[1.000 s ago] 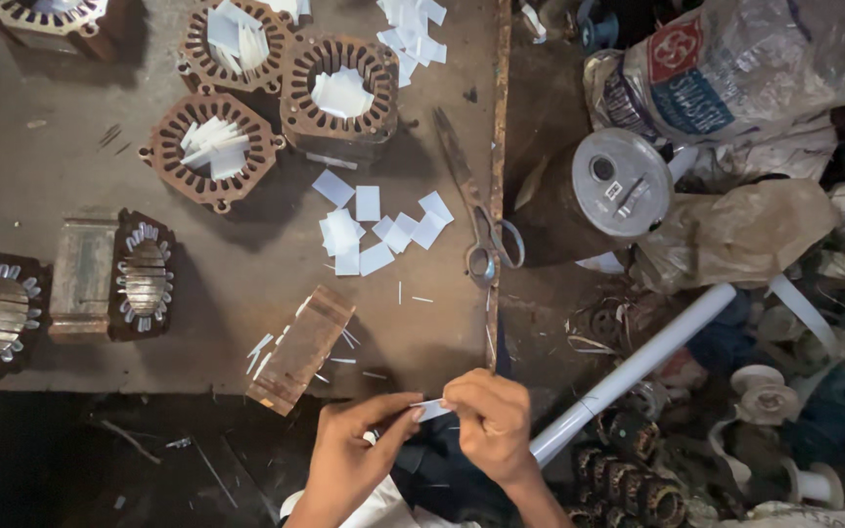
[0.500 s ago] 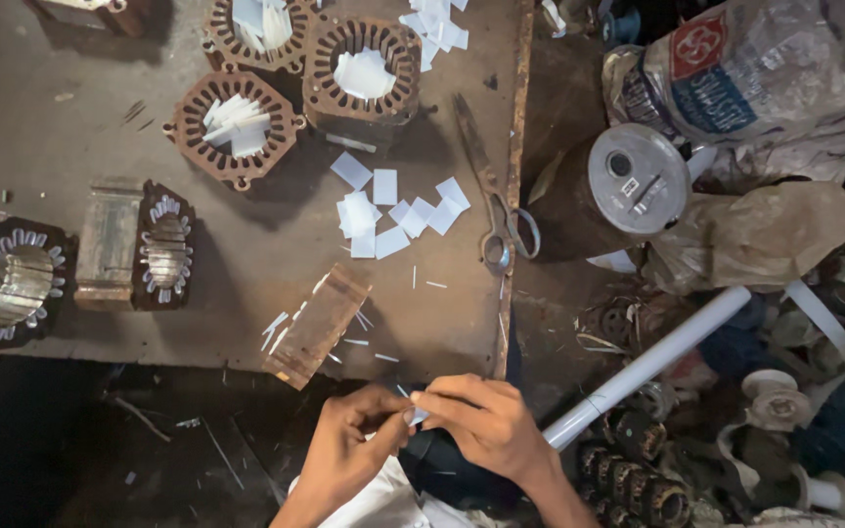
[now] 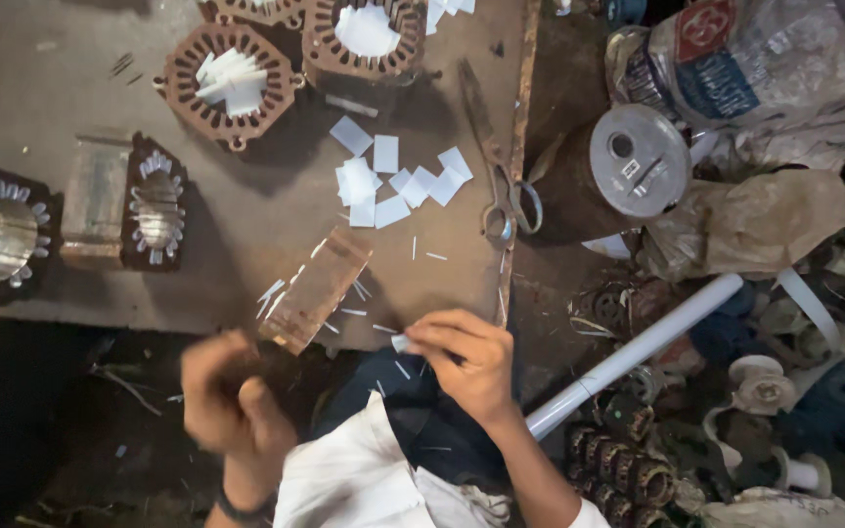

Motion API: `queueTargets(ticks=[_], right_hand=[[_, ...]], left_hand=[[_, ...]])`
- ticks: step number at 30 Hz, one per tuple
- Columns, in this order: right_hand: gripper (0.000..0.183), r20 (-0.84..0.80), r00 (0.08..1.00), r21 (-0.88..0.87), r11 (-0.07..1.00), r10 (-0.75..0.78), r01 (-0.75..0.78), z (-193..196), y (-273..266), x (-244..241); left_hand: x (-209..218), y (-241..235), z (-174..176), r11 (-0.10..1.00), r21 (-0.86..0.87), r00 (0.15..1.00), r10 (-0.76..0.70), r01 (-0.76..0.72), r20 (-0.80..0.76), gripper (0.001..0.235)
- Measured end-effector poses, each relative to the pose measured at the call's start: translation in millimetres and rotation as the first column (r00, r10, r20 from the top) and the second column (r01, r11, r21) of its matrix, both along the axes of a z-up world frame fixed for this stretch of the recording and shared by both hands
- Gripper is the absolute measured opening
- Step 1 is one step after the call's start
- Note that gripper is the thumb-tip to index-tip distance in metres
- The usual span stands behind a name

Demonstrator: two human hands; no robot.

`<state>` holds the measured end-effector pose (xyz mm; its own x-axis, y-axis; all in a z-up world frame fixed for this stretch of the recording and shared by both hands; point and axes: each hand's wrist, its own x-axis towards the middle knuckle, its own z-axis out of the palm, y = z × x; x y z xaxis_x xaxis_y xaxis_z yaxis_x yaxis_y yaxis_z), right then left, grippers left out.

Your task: The person inserts small rectangular insulating strips into the slots of motor stators and uses large shears to trim the protruding edges of the strips.

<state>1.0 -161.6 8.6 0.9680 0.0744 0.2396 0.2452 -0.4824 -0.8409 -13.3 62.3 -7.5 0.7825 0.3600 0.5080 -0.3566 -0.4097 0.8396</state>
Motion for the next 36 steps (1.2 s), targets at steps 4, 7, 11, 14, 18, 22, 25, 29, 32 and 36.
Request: queueTargets(ticks=[4, 7, 11, 14, 18, 22, 25, 29, 32, 36], right_hand=[[0.017, 0.026, 0.999, -0.034, 0.999, -0.033, 0.033, 0, 10, 9], [0.016, 0.095, 0.991, -0.081, 0.992, -0.094, 0.101, -2, 16, 12], [0.014, 0.062, 0.991, -0.099, 0.987, -0.122, 0.127, -5, 19, 10], [0.015, 0.085, 0.99, -0.078, 0.99, -0.114, 0.12, -5, 18, 8], [0.016, 0.1, 0.993, -0.017, 0.997, -0.07, 0.072, -12, 24, 8], [0.016, 0.157, 0.986, -0.079, 0.994, -0.06, 0.073, -15, 35, 11], [0.017, 0.149, 0.989, -0.055, 0.998, -0.012, 0.02, -13, 41, 15], [0.016, 0.177, 0.984, -0.016, 1.0, 0.021, -0.019, -10, 50, 19], [0.016, 0.147, 0.989, -0.01, 1.0, -0.012, 0.013, -8, 54, 18], [0.017, 0.2, 0.978, -0.036, 0.997, -0.057, 0.066, -4, 66, 13]], left_hand=[[43, 19, 3, 0.942, 0.193, 0.961, -0.275, 0.275, -0.025, 0.065], [60, 18, -15, 0.914, 0.019, 0.911, -0.402, 0.406, -0.092, 0.067], [57, 16, -9, 0.858, -0.292, 0.839, -0.492, 0.423, -0.232, 0.058], [63, 13, 26, 0.922, -0.249, 0.72, -0.387, 0.296, -0.577, 0.053], [71, 7, 59, 0.923, -0.117, 0.672, -0.351, 0.368, -0.653, 0.049], [74, 0, 64, 0.934, -0.095, 0.686, -0.32, 0.345, -0.654, 0.043], [69, -1, 56, 0.938, -0.064, 0.738, -0.31, 0.342, -0.6, 0.043], [56, 7, 49, 0.939, -0.116, 0.783, -0.335, 0.324, -0.524, 0.035], [50, 11, 49, 0.927, -0.146, 0.785, -0.37, 0.344, -0.497, 0.026], [47, 12, 52, 0.909, 0.19, 0.873, -0.27, 0.37, -0.405, 0.022]])
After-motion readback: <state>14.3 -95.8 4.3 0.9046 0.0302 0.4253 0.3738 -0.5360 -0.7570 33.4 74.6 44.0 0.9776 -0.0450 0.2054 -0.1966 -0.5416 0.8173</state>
